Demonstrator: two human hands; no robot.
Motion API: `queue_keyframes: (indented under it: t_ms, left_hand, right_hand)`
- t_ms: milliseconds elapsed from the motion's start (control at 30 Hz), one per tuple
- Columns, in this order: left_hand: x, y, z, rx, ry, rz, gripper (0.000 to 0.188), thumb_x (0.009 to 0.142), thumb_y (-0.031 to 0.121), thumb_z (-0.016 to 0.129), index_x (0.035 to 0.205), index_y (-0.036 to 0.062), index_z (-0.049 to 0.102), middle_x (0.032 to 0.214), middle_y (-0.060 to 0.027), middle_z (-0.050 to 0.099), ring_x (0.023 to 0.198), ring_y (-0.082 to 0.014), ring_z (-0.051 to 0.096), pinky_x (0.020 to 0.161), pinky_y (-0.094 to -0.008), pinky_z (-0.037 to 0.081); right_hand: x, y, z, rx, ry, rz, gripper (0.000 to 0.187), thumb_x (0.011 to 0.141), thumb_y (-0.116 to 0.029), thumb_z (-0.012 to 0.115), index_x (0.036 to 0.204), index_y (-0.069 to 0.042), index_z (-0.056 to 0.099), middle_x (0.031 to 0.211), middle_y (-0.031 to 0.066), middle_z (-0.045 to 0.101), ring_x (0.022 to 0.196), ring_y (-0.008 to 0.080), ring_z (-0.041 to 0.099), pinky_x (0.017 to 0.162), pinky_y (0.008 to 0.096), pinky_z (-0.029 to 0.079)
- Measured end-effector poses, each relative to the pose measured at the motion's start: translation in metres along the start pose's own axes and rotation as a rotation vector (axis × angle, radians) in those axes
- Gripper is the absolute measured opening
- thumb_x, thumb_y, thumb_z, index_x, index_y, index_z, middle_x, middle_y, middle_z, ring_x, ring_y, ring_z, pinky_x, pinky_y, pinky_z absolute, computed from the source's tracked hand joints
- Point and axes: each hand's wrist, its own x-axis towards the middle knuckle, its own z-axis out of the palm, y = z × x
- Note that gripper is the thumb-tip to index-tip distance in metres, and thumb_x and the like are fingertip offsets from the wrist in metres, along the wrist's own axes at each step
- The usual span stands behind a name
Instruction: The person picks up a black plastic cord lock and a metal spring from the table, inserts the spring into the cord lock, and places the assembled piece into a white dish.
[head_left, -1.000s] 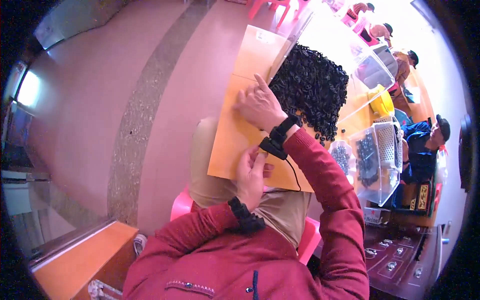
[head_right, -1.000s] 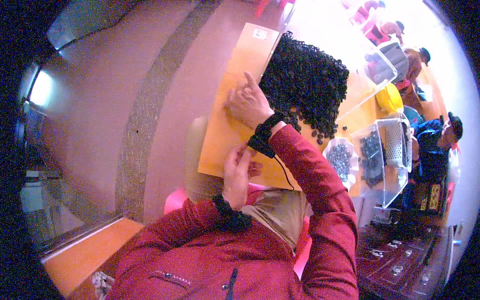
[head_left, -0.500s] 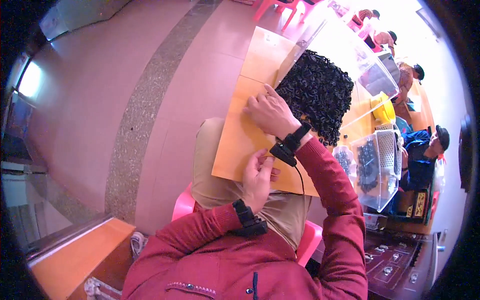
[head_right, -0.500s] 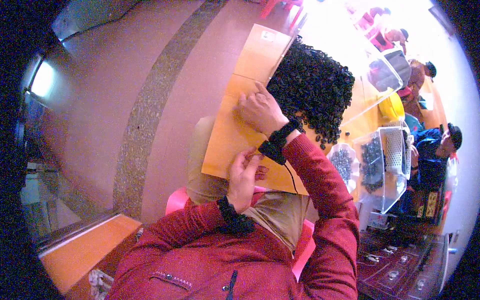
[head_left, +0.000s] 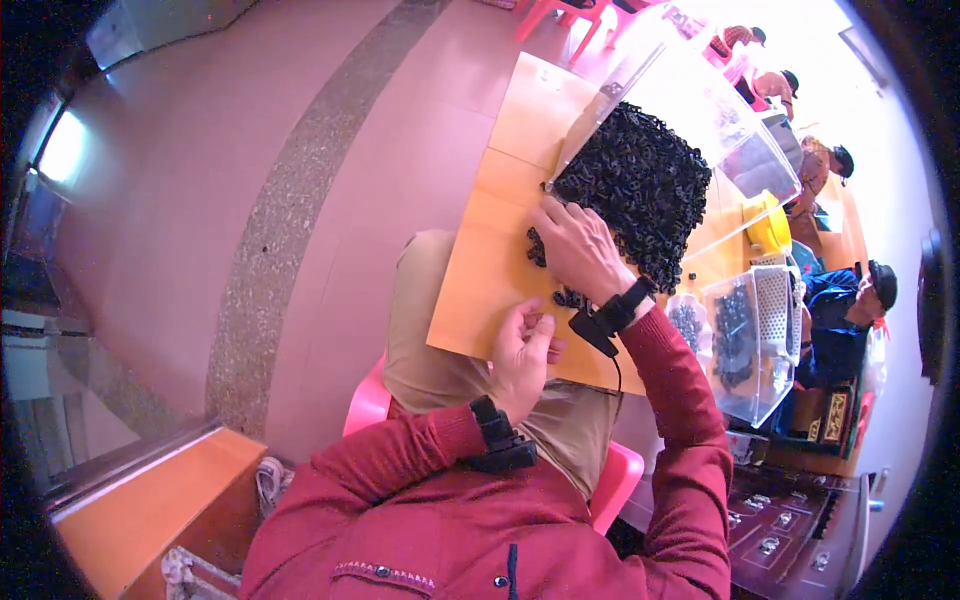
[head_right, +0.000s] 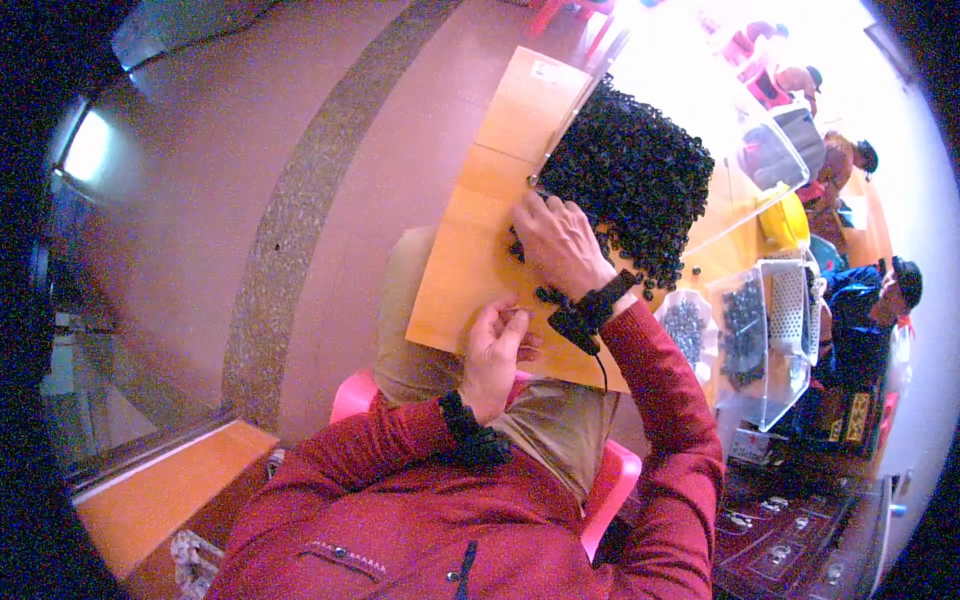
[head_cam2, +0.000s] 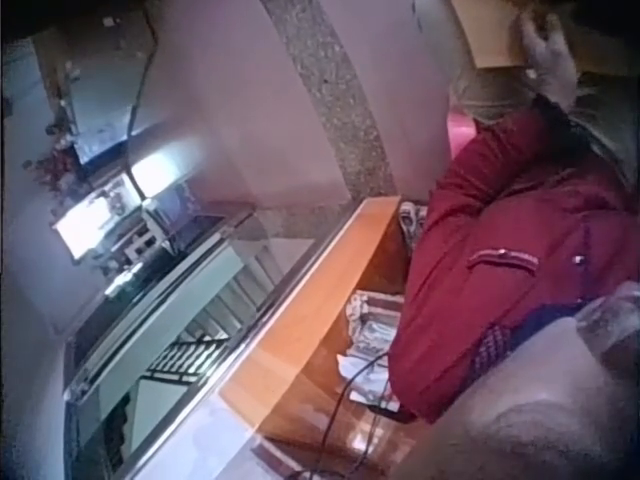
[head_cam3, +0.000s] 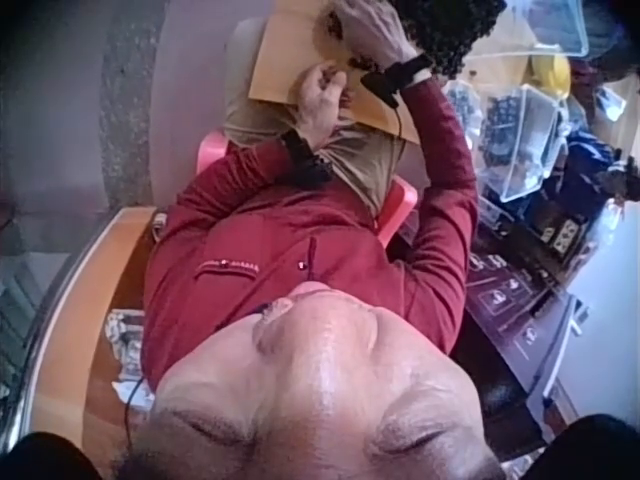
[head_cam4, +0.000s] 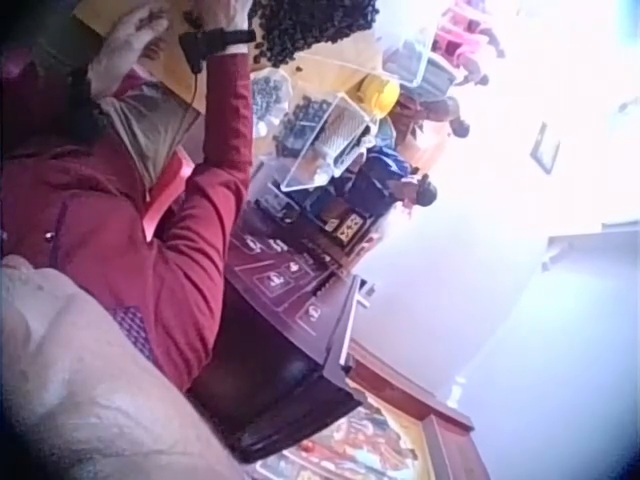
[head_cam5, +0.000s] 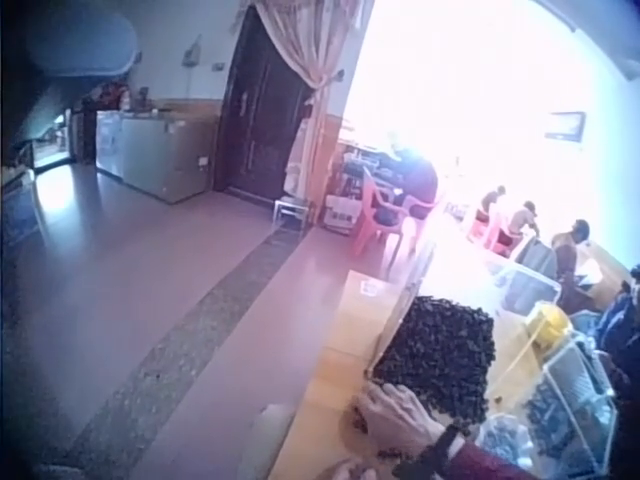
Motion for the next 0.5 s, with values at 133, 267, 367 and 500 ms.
queue_keyframes:
  t_ms: [133, 267, 367, 500]
  left_hand:
    - [0.002, -0.001, -0.002, 0.007, -0.009, -0.008, 0.035, 0.097, 0.022, 0.051, 0.125, 0.001, 0.047, 0.099, -0.0059, 0.057, 0.078, -0.0133, 0.06, 0.068, -0.0275, 0.052]
    - [0.003, -0.005, -0.003, 0.002, -0.035, -0.015, 0.034, 0.096, 0.019, 0.053, 0.125, 0.0021, 0.048, 0.099, -0.0055, 0.058, 0.08, -0.0138, 0.06, 0.07, -0.0282, 0.051]
    - [0.002, -0.004, -0.002, 0.002, -0.046, -0.033, 0.034, 0.095, 0.018, 0.054, 0.126, 0.0028, 0.048, 0.102, -0.0057, 0.058, 0.081, -0.014, 0.06, 0.071, -0.0286, 0.051]
    - [0.001, -0.003, -0.003, 0.004, -0.052, -0.043, 0.036, 0.095, 0.019, 0.055, 0.127, 0.0026, 0.047, 0.106, -0.0062, 0.057, 0.082, -0.0139, 0.06, 0.071, -0.0285, 0.051]
  right_hand:
    - [0.013, -0.002, 0.005, -0.072, -0.09, 0.005, 0.018, 0.082, -0.008, 0.052, 0.099, -0.003, 0.054, 0.094, 0.015, 0.056, 0.064, 0.0291, 0.064, 0.053, 0.039, 0.052]
    - [0.027, -0.005, 0.015, -0.203, -0.114, -0.03, 0.031, 0.085, -0.01, 0.052, 0.116, -0.003, 0.052, 0.091, 0.0151, 0.058, 0.057, 0.0247, 0.063, 0.045, 0.0345, 0.05]
    - [0.038, -0.005, 0.026, -0.35, -0.138, -0.014, 0.039, 0.085, -0.01, 0.052, 0.124, -0.003, 0.048, 0.086, 0.0122, 0.059, 0.056, 0.0223, 0.064, 0.045, 0.0325, 0.05]
    - [0.05, -0.002, 0.029, -0.454, -0.171, 0.021, 0.04, 0.089, -0.012, 0.048, 0.128, -0.006, 0.048, 0.076, 0.0084, 0.06, 0.057, 0.0193, 0.064, 0.044, 0.0293, 0.049]
